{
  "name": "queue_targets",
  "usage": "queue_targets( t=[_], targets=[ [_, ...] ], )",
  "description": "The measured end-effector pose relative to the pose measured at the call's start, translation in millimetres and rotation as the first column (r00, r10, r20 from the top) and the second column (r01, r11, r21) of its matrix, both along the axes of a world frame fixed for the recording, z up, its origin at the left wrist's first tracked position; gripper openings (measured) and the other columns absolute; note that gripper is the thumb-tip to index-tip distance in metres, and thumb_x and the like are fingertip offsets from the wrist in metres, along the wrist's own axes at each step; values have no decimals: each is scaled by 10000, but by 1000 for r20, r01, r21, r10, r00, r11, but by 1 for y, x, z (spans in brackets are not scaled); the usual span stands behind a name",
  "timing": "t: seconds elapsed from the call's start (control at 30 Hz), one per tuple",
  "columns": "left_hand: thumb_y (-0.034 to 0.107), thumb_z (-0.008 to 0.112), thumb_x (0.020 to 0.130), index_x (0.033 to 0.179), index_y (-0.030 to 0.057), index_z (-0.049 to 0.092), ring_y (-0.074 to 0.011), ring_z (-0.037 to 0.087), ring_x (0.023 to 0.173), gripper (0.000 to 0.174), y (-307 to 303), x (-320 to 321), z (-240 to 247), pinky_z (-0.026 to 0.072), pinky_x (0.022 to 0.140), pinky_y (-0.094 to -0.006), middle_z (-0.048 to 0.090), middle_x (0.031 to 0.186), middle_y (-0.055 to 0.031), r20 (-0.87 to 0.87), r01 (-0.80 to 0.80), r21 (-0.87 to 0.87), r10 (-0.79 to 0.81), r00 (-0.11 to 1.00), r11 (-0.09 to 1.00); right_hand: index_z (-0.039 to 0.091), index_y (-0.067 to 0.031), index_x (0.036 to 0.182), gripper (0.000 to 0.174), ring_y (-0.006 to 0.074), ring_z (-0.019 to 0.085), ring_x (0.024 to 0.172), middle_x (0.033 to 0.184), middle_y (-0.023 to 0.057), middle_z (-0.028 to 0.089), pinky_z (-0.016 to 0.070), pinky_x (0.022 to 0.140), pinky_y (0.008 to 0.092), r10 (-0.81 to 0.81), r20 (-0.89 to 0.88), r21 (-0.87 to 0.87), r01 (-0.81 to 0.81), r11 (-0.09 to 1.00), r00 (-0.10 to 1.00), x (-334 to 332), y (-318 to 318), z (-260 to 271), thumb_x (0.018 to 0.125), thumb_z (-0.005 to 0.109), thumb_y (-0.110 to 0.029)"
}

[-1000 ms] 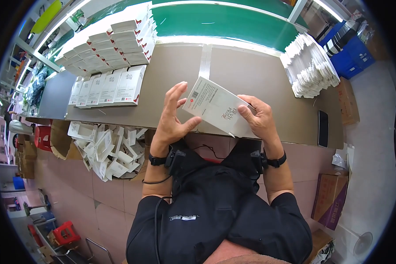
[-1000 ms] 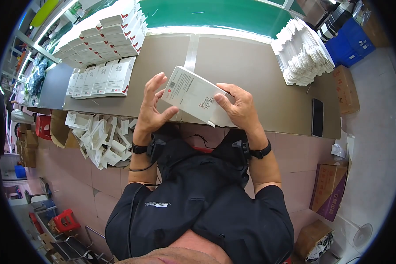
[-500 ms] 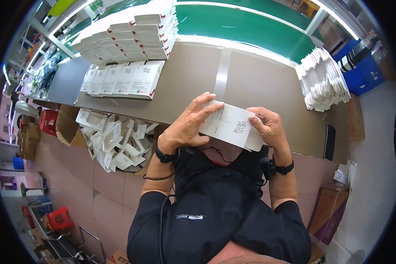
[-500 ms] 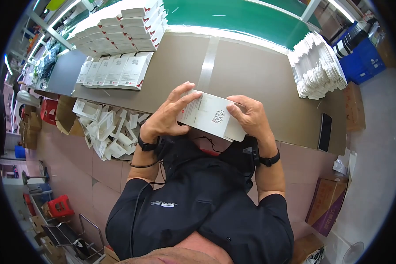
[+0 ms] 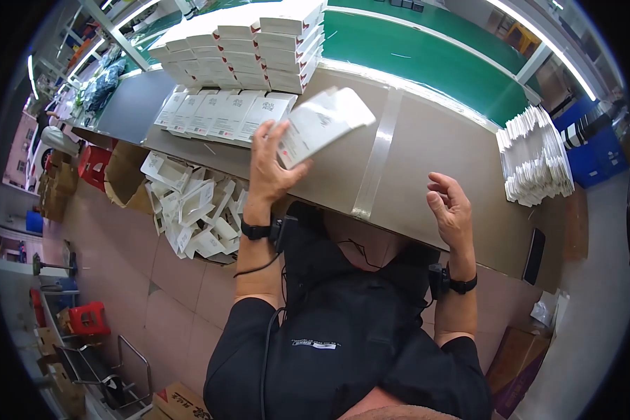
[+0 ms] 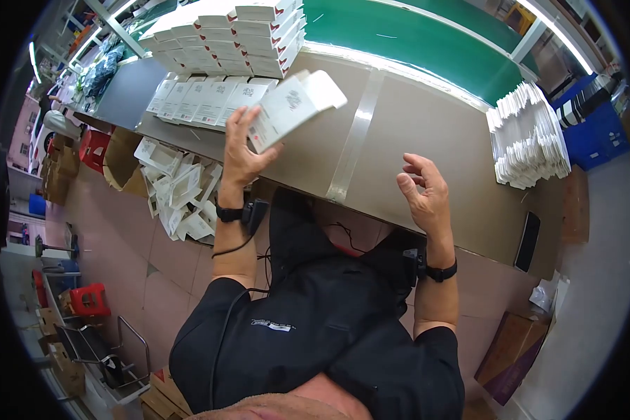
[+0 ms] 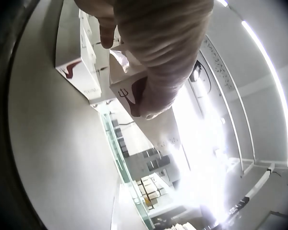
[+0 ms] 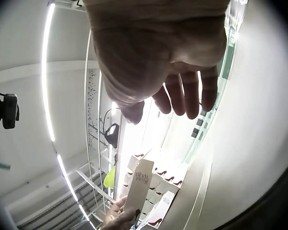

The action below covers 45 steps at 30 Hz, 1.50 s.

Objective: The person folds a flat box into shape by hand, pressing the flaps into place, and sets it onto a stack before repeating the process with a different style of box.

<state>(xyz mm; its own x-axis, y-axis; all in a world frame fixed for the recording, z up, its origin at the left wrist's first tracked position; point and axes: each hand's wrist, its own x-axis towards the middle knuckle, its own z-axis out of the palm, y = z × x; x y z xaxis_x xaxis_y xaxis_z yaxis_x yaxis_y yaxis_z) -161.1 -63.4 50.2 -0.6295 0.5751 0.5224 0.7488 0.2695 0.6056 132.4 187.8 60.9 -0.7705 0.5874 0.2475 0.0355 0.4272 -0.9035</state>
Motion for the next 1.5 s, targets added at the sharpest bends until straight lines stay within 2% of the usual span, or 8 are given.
queue_targets(
  t=[0.17, 0.3, 0.43, 0.53, 0.63, 1.03, 1.33, 1.5],
  targets=[
    [372, 881, 678, 1391, 91, 548, -414, 443, 1329, 836, -30, -50, -11, 413, 1104, -489, 415, 1442, -248, -56, -306, 29, 307, 950, 952, 630, -5, 1291, 406, 144, 634, 1037, 1138, 80, 668, 540, 877, 277, 20, 20, 3, -20, 1000, 1000, -2, 0, -1, 995, 694, -274],
    [427, 874, 709, 1396, 54, 544, -399, 423, 1358, 848, -62, -103, -37, 371, 1139, -480, 433, 1444, -246, -120, -437, 33, 438, 891, 899, 645, -1, 1267, 392, 140, 646, 999, 1093, 70, 682, 543, 866, 276, 30, 27, -8, -30, 1000, 999, -4, -2, -3, 990, 702, -271],
    [416, 872, 693, 1361, 40, 557, -425, 447, 1317, 829, -85, -133, -49, 398, 1110, -485, 441, 1411, -267, -66, -541, 19, 541, 838, 841, 662, 0, 1234, 368, 153, 666, 974, 1081, 72, 693, 553, 860, 289, 35, 32, -18, -35, 999, 999, -8, -4, -3, 976, 716, -256],
    [418, 871, 698, 1360, 41, 559, -422, 447, 1315, 823, -95, -145, -51, 396, 1111, -479, 439, 1410, -267, -57, -575, 22, 576, 816, 818, 682, 0, 1195, 336, 183, 690, 971, 1111, 91, 700, 568, 861, 313, 32, 39, -35, -31, 999, 999, -11, -6, -1, 955, 733, -230],
    [419, 870, 702, 1360, 41, 560, -421, 445, 1315, 820, -102, -155, -54, 393, 1113, -475, 437, 1411, -266, -53, -601, 26, 602, 797, 799, 671, 2, 1217, 349, 128, 662, 965, 1041, 54, 697, 546, 861, 273, 52, 43, -13, -51, 999, 998, -14, -7, 0, 984, 709, -256],
    [416, 855, 713, 1370, 14, 554, -441, 416, 1346, 827, -97, -157, -51, 376, 1128, -477, 407, 1447, -287, -22, -603, 19, 603, 797, 798, 675, 3, 1210, 313, 117, 658, 957, 1044, 45, 701, 540, 857, 257, 46, 90, -16, -45, 999, 995, -19, -8, -2, 989, 700, -218],
    [450, 826, 718, 1374, -9, 562, -442, 370, 1397, 843, -123, -215, -45, 334, 1163, -472, 408, 1462, -324, -82, -670, -20, 666, 741, 742, 674, 6, 1207, 294, 110, 653, 963, 1082, 40, 694, 536, 855, 251, 31, 94, -11, -30, 999, 995, -18, -8, -5, 989, 697, -189],
    [467, 808, 711, 1378, -15, 562, -435, 366, 1405, 859, -148, -261, -41, 332, 1167, -460, 424, 1455, -327, -97, -726, -51, 720, 687, 685, 686, 16, 1176, 323, 175, 688, 954, 1100, 91, 702, 559, 871, 311, 15, 109, -33, -12, 999, 994, -28, -14, -2, 963, 718, -225]
  ],
)
